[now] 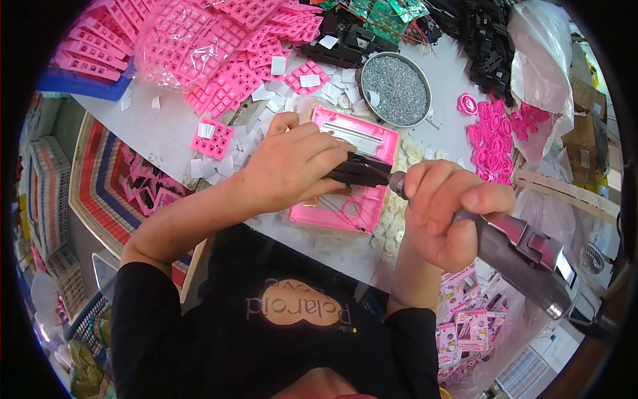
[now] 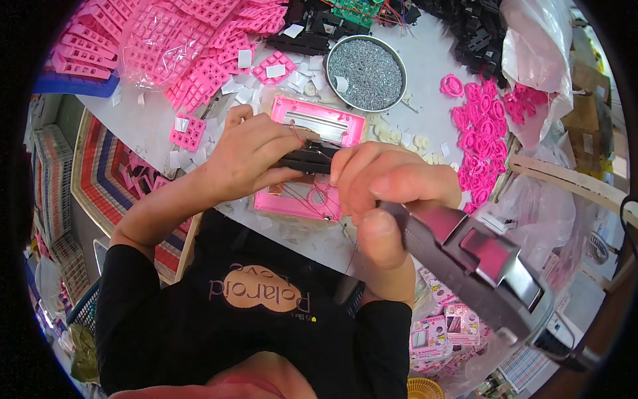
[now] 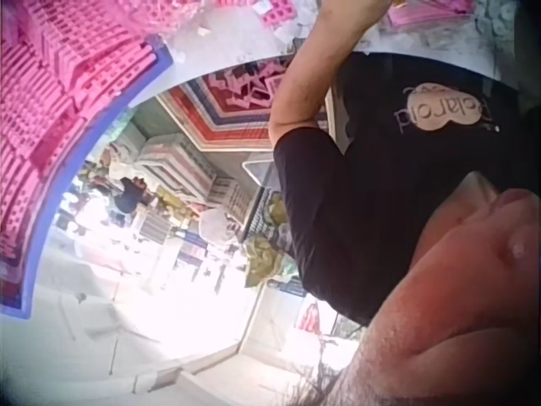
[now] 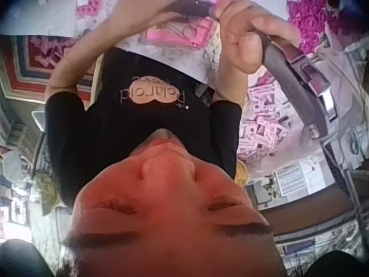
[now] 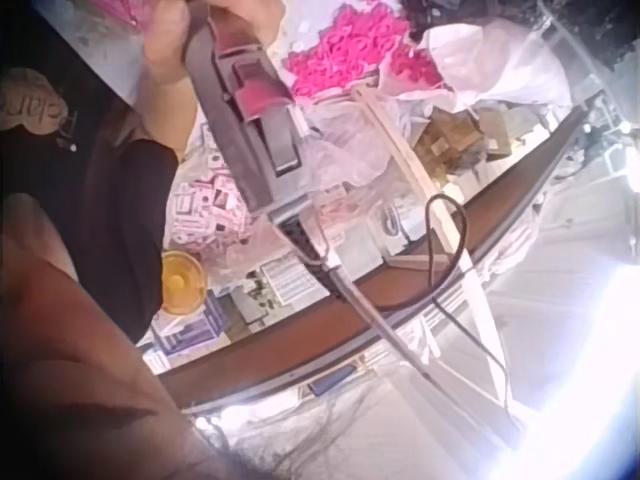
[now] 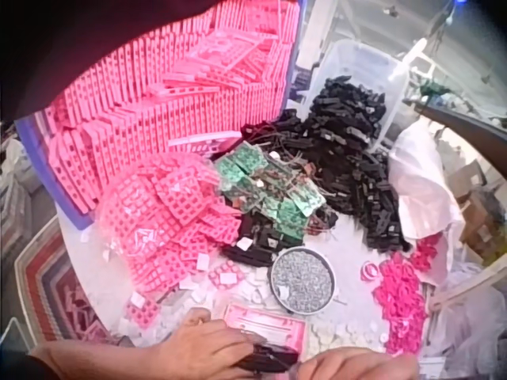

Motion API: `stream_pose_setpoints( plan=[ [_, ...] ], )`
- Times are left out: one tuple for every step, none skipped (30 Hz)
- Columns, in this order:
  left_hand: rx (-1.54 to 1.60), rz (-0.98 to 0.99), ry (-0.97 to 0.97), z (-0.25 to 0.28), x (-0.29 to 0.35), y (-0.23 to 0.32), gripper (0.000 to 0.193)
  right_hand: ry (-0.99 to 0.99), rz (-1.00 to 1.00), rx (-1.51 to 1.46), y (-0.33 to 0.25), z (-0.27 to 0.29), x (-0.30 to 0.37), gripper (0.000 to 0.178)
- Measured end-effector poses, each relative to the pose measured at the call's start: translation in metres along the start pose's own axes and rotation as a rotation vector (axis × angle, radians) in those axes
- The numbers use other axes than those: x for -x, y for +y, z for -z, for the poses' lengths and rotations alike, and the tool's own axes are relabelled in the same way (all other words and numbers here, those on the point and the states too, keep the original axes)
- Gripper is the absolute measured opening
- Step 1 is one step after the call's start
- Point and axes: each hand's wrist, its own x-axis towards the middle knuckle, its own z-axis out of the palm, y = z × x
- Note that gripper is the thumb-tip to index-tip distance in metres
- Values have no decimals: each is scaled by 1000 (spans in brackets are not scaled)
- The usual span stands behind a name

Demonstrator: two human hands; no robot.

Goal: Assembling a pink plastic toy bank by installing internal components and fastening screws with an electric screwdriver.

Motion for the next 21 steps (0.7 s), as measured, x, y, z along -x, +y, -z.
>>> stream_pose_setpoints(
  plan=[
    [20, -21, 22, 3, 1, 2, 55, -27, -2, 4, -1, 0, 0, 31],
    [37, -17, 18, 4, 3, 3, 56, -53, -4, 9, -2, -1, -1, 31],
    [51, -10, 14, 5, 6, 4, 56, -82, -2, 11, 0, -2, -1, 31],
    [65, -3, 11, 5, 9, 4, 56, -100, -8, 21, 3, -4, 0, 30],
    [68, -2, 12, 5, 10, 4, 57, -118, -14, 33, 5, -5, 1, 29],
    [67, 7, 11, 5, 13, 4, 58, -138, -21, 40, 8, -7, 1, 29],
    [65, 15, 12, 5, 16, 3, 58, -182, -23, 64, 13, -6, 2, 29],
    [69, 21, 21, 4, 18, 3, 58, -196, -16, 74, 17, -7, 3, 29],
    [80, 21, 29, 3, 18, 3, 58, -206, -9, 93, 19, -7, 3, 29],
    [90, 21, 37, 2, 18, 3, 58, -216, -2, 110, 22, -7, 4, 29],
    [95, 25, 39, 1, 18, 3, 58, -210, -3, 115, 22, -9, 5, 29],
    [97, 28, 41, 0, 18, 3, 58, -207, -3, 117, 23, -9, 6, 29],
    [98, 32, 42, 0, 18, 3, 57, -205, -3, 118, 25, -10, 6, 29],
    [94, 31, 47, -1, 18, 3, 57, -204, -5, 117, 26, -10, 7, 29],
    [91, 29, 51, -1, 18, 3, 57, -201, -7, 125, 26, -11, 7, 29],
    [88, 27, 55, -2, 18, 3, 57, -198, -9, 134, 27, -12, 7, 29],
    [96, 28, 55, -2, 18, 2, 56, -194, -11, 150, 26, -13, 7, 29],
    [101, 29, 56, -3, 19, 2, 56, -191, -12, 164, 26, -14, 7, 29],
    [107, 30, 56, -3, 20, 1, 56, -195, -9, 176, 26, -15, 7, 30],
    [104, 31, 57, -3, 20, 1, 56, -199, -6, 189, 26, -16, 8, 30],
    [99, 32, 58, -3, 19, 1, 55, -202, 0, 201, 26, -17, 9, 30]
  ],
)
